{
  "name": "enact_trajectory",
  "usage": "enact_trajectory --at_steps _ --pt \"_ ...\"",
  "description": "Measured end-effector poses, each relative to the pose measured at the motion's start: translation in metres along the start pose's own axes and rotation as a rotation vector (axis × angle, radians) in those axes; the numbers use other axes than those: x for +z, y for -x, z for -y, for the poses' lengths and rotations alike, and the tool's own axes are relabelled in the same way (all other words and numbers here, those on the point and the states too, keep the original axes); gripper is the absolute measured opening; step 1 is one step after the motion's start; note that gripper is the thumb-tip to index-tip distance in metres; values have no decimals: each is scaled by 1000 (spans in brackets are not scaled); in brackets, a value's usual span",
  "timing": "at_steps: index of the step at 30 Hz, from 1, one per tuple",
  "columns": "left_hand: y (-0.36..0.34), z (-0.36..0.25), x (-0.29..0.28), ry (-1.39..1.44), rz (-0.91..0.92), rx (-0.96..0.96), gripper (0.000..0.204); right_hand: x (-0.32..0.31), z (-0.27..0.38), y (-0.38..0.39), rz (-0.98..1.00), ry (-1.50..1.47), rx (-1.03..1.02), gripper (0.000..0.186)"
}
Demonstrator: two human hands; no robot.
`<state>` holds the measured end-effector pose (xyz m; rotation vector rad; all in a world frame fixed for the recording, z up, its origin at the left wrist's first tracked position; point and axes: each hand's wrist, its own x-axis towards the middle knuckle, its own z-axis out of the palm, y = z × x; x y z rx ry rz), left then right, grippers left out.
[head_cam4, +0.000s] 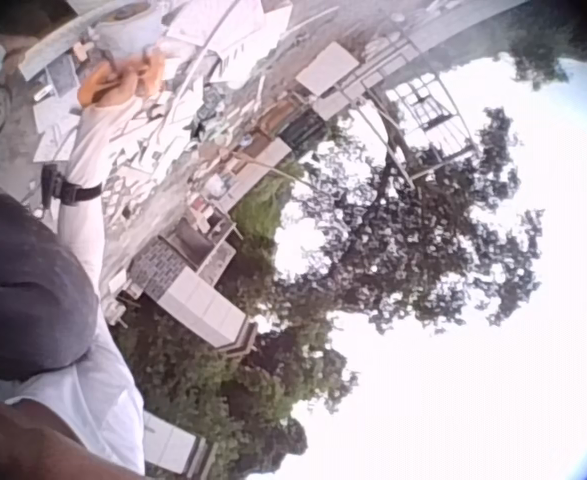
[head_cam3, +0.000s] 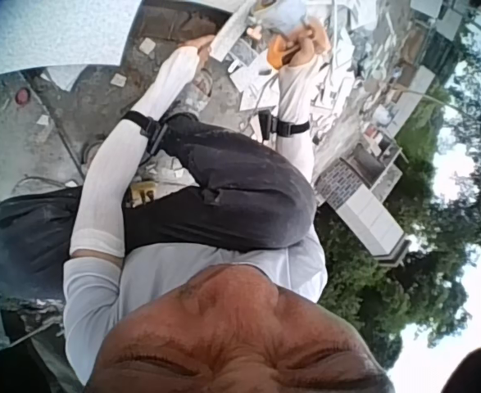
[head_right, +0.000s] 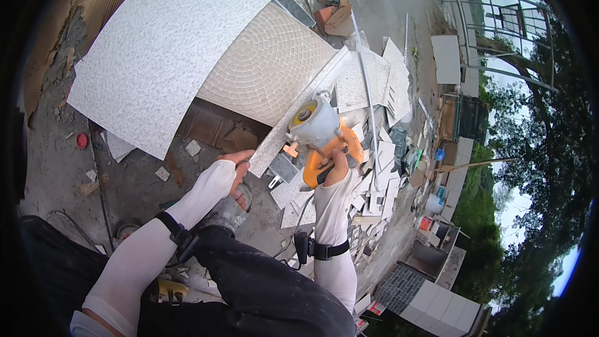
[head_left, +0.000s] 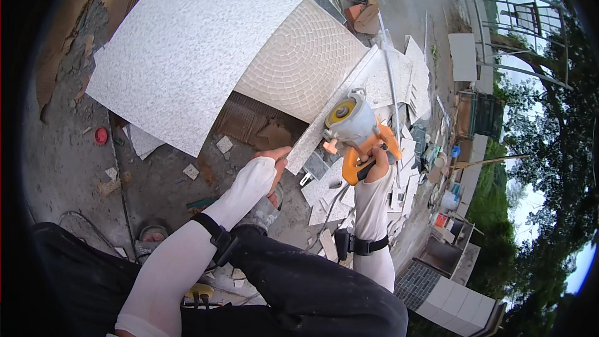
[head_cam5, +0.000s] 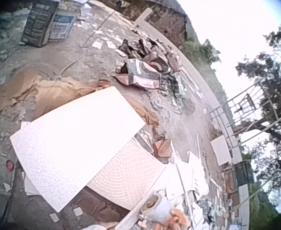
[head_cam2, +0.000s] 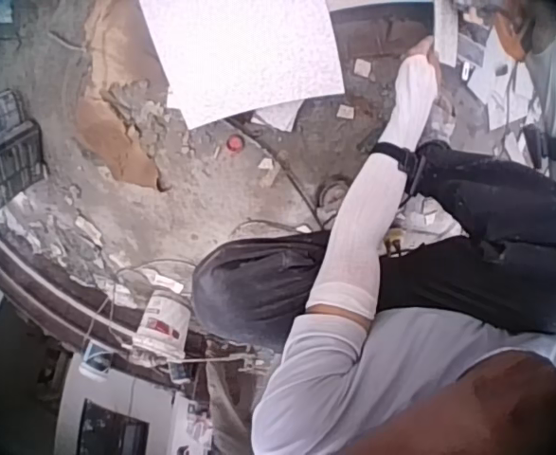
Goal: Measuring a ceramic tile with a measuring tape and then cutting a piece of tile with an electric hand-held grinder tool.
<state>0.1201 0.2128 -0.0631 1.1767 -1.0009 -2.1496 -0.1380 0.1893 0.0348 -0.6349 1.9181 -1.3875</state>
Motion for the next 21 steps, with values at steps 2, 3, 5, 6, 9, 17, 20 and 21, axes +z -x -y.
enact_trajectory --at_steps 2,3,5,6,9,17,20,21 --pt "2 -3 0 7 8 -49 39 0 0 4 23 11 -42 11" --pt "2 -4 0 23 19 -104 40 -1 0 6 14 35 -52 11" --pt "3 -5 0 76 37 -128 41 -2 -2 10 6 58 -61 10" --pt "3 -5 -1 140 59 -159 41 -3 -3 11 15 68 -60 12" --pt "2 0 0 44 12 -85 41 -5 -7 12 31 89 -48 14" --pt "-2 9 1 -30 -5 -11 40 -5 -7 9 57 118 -43 16" --pt "0 0 0 10 13 -73 43 -3 -3 13 46 70 -54 17" --pt "1 -4 0 91 55 -172 45 -3 -2 14 37 92 -46 18"
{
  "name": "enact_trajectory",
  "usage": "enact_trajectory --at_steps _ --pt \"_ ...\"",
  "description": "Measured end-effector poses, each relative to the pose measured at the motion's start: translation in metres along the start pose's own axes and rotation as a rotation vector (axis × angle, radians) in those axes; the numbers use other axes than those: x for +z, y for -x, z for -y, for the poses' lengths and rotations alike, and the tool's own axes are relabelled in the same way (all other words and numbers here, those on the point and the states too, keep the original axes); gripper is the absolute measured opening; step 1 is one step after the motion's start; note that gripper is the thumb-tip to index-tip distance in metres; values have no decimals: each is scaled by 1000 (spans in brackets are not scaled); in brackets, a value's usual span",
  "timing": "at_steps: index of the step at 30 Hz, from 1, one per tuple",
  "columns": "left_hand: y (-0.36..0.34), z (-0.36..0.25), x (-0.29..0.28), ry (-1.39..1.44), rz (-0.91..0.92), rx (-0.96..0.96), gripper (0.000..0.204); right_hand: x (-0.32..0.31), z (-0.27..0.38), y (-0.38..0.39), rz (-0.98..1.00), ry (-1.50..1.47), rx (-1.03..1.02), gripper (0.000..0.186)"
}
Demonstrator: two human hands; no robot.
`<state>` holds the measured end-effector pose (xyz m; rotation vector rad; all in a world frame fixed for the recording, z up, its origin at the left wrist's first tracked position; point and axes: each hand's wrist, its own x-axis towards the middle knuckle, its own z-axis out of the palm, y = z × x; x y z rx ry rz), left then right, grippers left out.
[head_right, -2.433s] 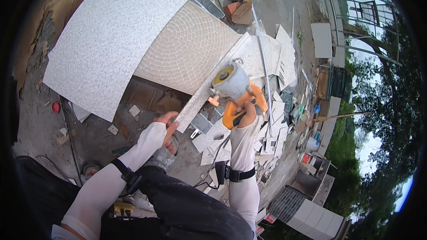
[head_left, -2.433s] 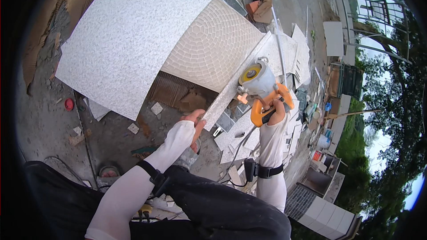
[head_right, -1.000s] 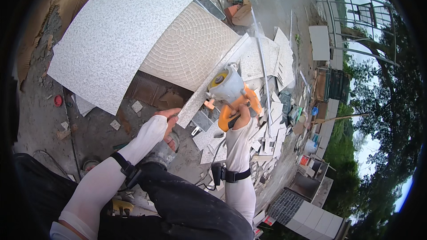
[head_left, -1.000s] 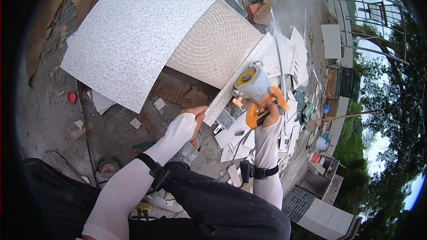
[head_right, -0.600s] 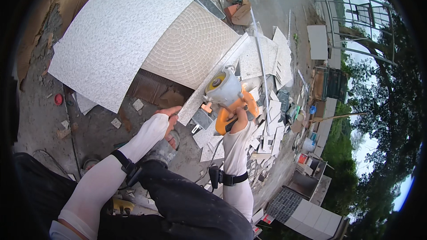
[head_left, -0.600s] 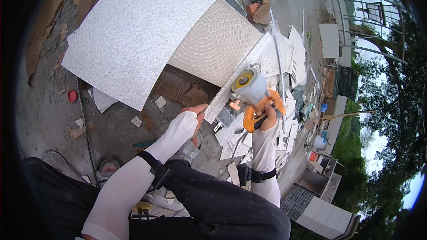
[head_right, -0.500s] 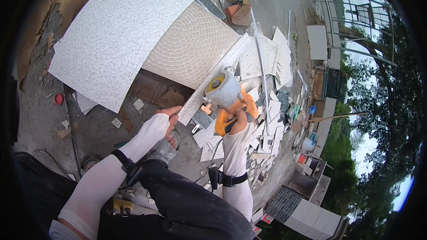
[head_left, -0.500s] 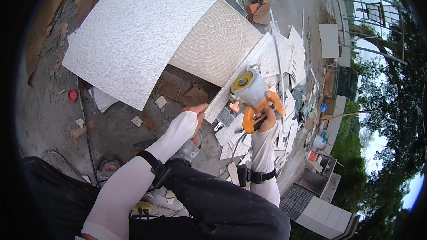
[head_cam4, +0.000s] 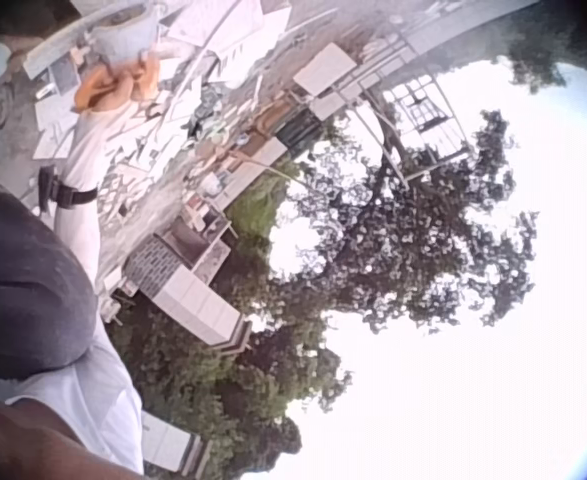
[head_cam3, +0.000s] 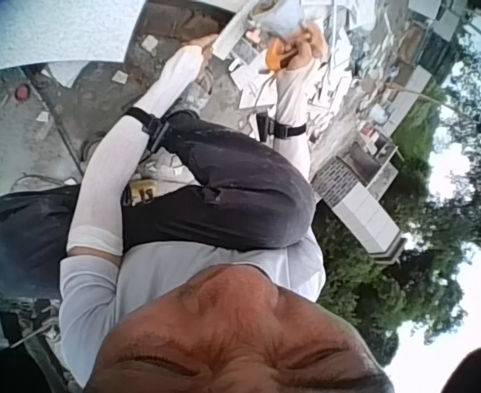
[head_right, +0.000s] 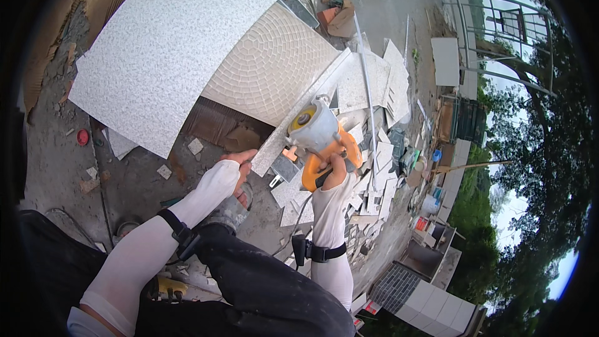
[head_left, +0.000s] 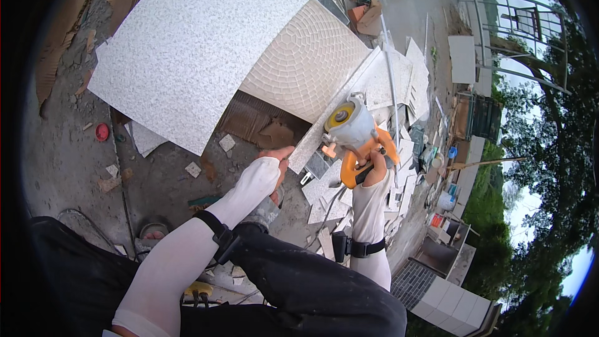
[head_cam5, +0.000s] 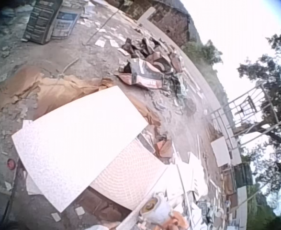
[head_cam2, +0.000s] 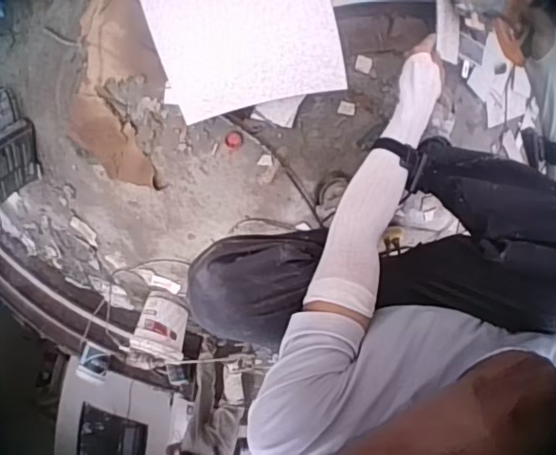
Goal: Measuring a ceramic tile with a measuring tape and then cutting a piece of tile with an electric hand-held grinder tool.
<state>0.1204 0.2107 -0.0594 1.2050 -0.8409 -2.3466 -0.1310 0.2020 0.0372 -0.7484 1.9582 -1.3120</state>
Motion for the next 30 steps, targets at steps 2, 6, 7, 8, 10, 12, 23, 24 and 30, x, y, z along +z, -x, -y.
enact_trajectory --at_steps 2,6,7,8,10,12,23,24,30 --pt "3 -7 0 -16 -11 67 45 3 3 0 -8 20 12 20" --pt "-5 -12 3 -20 -38 29 44 10 14 -9 7 119 -106 21" --pt "-10 -11 3 -45 -39 -17 44 13 16 -12 -61 174 -73 21" --pt "-18 -10 3 -205 -115 186 43 16 19 -15 -5 110 -96 21" --pt "-31 -7 5 -365 -189 387 42 19 25 -17 12 144 -141 16" --pt "-43 -6 8 -442 -280 423 38 22 29 -18 18 93 -124 15" --pt "-49 -22 10 -367 -204 358 39 22 28 -34 18 43 -99 12" --pt "-49 -23 11 -347 -201 293 42 21 29 -33 13 43 -99 13" --pt "-50 -25 11 -345 -159 252 43 19 30 -30 7 31 -97 14"
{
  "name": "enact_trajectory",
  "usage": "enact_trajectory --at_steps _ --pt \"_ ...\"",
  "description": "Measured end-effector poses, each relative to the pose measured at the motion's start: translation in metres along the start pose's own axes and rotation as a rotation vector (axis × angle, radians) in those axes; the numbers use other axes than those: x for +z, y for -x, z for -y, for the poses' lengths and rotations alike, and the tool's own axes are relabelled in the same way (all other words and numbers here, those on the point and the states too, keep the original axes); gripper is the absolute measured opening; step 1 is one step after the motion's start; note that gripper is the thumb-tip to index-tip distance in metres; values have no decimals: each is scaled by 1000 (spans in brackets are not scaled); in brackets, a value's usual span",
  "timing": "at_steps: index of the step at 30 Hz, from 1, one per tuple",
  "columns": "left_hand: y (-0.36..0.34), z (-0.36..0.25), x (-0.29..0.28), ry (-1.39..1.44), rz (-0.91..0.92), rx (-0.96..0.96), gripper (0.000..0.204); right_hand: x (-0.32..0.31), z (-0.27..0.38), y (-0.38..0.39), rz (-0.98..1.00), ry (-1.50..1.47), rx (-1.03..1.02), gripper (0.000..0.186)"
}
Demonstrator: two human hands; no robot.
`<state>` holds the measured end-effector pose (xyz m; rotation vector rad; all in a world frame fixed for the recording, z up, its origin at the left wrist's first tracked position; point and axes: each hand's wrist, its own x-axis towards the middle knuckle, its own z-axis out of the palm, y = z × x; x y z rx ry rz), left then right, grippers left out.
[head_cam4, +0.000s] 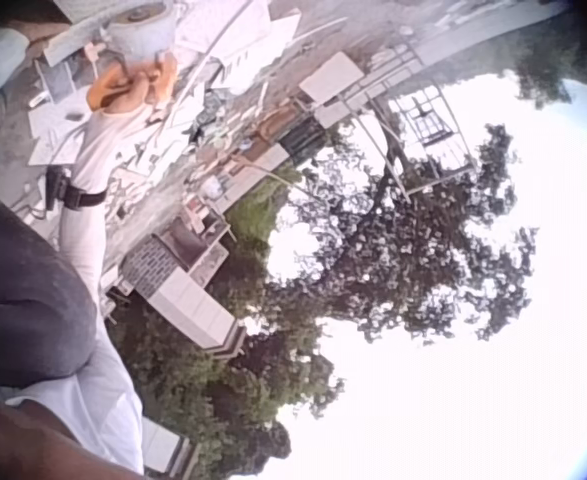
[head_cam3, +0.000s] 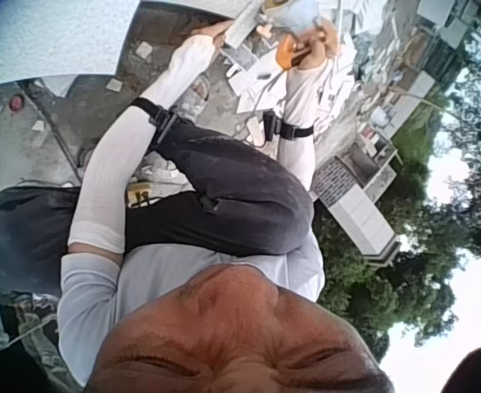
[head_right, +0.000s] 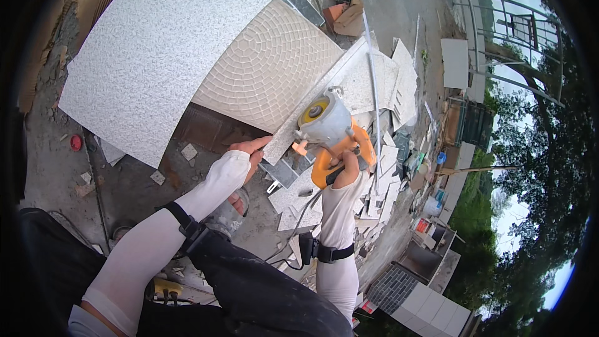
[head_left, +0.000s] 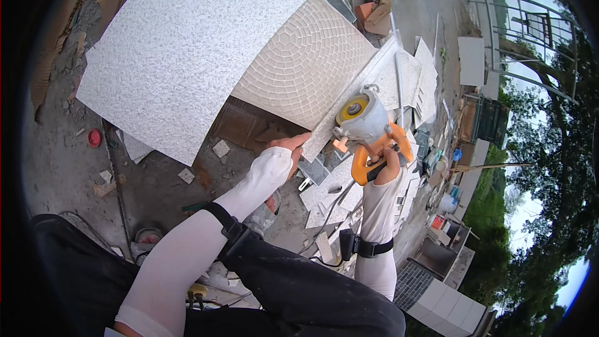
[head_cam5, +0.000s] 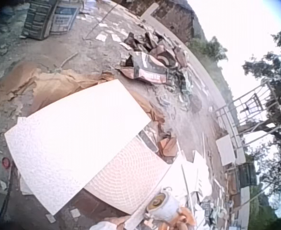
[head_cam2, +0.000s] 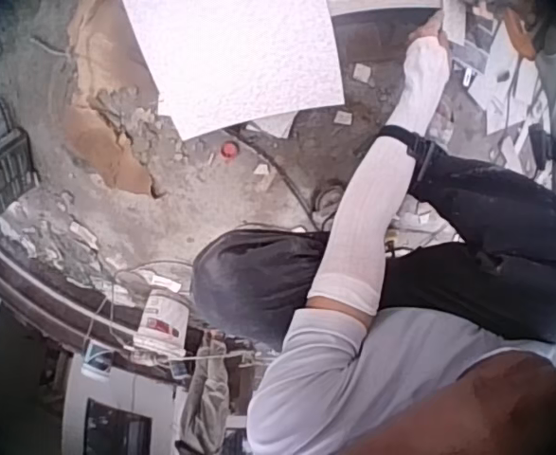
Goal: Measuring a ceramic tile with a measuring tape and then cutting a piece of tile with an electric hand-held grinder tool.
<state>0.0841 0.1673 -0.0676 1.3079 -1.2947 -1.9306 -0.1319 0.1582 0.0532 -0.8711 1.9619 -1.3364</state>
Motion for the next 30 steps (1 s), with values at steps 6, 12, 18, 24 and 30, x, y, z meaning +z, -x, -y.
enact_trajectory --at_steps 6,12,18,24,30 --pt "-3 4 2 -51 -5 -30 41 2 -6 2 20 -19 23 18" --pt "-3 3 1 -37 -22 12 42 -3 -11 6 23 -35 63 22" --pt "-4 0 -1 -68 -2 23 43 -7 -13 14 15 -43 98 26" --pt "-13 9 4 0 61 -153 46 -3 -9 18 22 -29 90 31" --pt "-10 13 4 -65 26 -48 46 0 -7 20 32 -23 79 35"
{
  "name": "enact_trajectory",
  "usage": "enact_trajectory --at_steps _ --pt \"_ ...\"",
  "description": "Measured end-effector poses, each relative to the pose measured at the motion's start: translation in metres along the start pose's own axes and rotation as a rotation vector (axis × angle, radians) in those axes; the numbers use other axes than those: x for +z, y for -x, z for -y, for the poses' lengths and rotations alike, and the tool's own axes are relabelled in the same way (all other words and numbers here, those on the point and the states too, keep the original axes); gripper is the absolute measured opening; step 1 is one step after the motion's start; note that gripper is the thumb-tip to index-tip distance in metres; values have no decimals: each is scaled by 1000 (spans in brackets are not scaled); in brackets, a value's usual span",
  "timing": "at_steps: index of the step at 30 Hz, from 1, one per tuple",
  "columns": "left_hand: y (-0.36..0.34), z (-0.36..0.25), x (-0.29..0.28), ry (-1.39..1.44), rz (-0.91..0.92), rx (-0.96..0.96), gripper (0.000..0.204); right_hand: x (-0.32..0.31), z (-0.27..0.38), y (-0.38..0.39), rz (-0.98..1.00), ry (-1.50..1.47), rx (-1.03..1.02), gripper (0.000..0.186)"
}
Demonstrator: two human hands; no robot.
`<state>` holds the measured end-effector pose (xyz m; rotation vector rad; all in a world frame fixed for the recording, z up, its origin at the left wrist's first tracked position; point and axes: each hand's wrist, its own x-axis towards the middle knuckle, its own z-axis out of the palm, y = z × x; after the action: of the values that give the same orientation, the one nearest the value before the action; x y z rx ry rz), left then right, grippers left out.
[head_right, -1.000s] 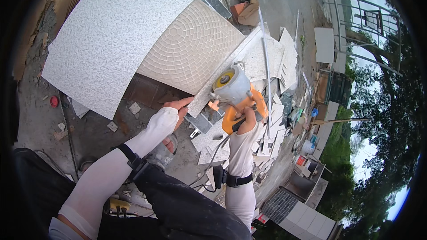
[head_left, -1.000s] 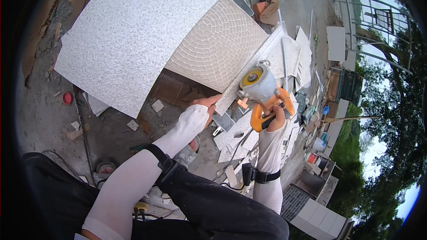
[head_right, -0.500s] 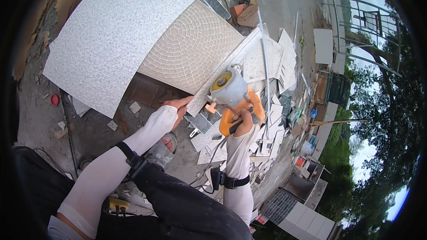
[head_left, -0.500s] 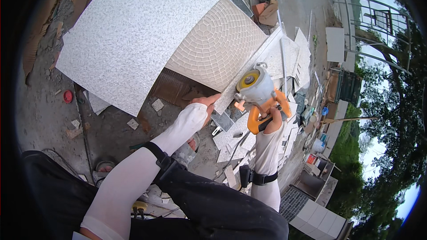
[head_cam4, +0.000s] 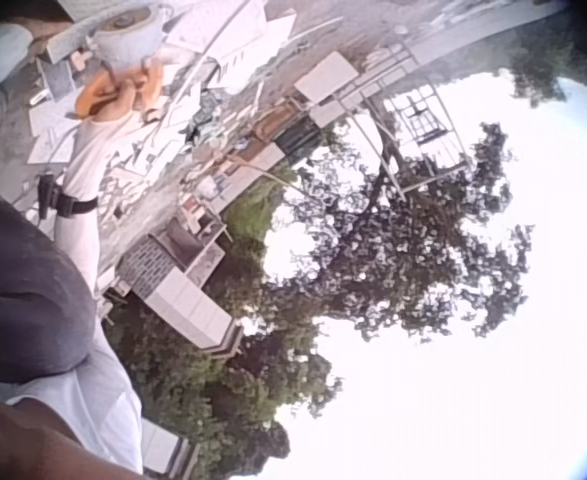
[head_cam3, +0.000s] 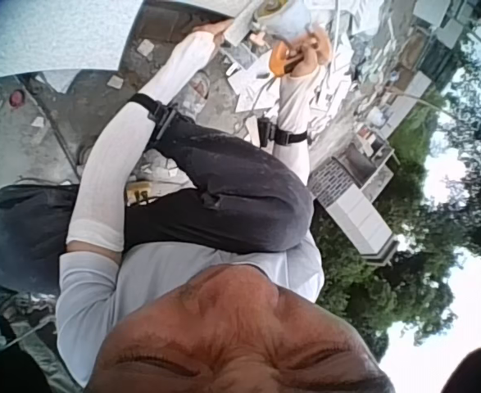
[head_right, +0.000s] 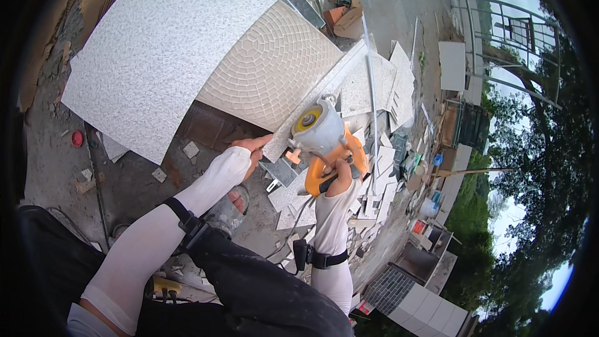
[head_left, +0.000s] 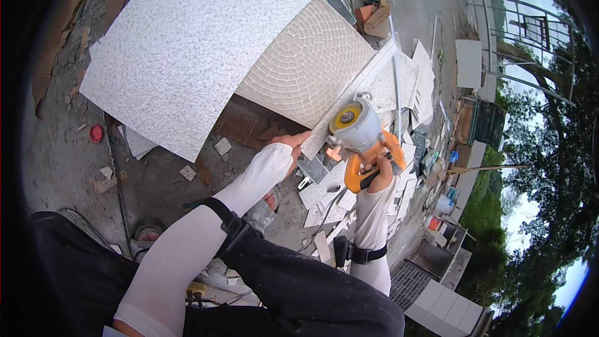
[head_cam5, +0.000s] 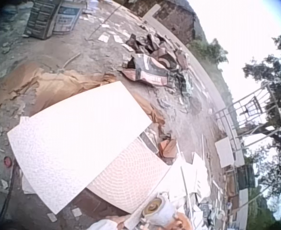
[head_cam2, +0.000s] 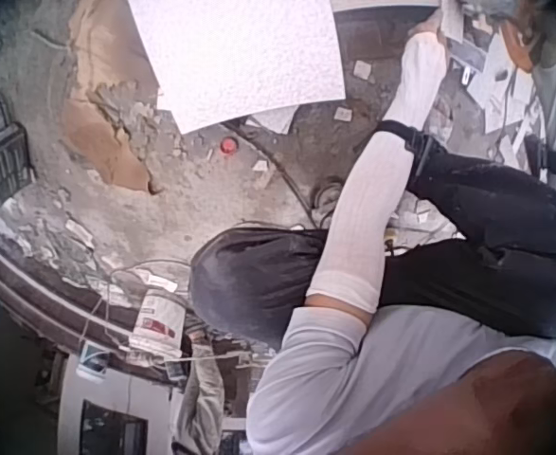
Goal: Measuring a ceramic tile with a measuring tape and then cutting a piece of tile with an electric hand-held grinder tool.
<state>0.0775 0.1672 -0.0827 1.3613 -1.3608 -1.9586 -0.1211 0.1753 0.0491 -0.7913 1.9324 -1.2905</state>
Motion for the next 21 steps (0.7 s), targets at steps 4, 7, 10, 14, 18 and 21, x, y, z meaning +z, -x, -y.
enact_trajectory --at_steps 4,7,10,14,18,21 --pt "0 0 -1 15 25 -19 46 -2 -4 0 2 -5 6 37" --pt "1 1 0 -4 -19 42 46 -4 -8 1 -3 -10 17 39" --pt "0 2 0 55 3 8 46 -8 -10 2 -7 -10 33 40" --pt "-3 1 -1 -27 6 9 47 -11 -12 6 -13 1 47 43" --pt "-3 4 0 -1 -4 10 47 -11 -12 13 -16 14 50 45" --pt "-2 6 0 -33 5 68 39 -7 -8 20 -23 -13 51 44"
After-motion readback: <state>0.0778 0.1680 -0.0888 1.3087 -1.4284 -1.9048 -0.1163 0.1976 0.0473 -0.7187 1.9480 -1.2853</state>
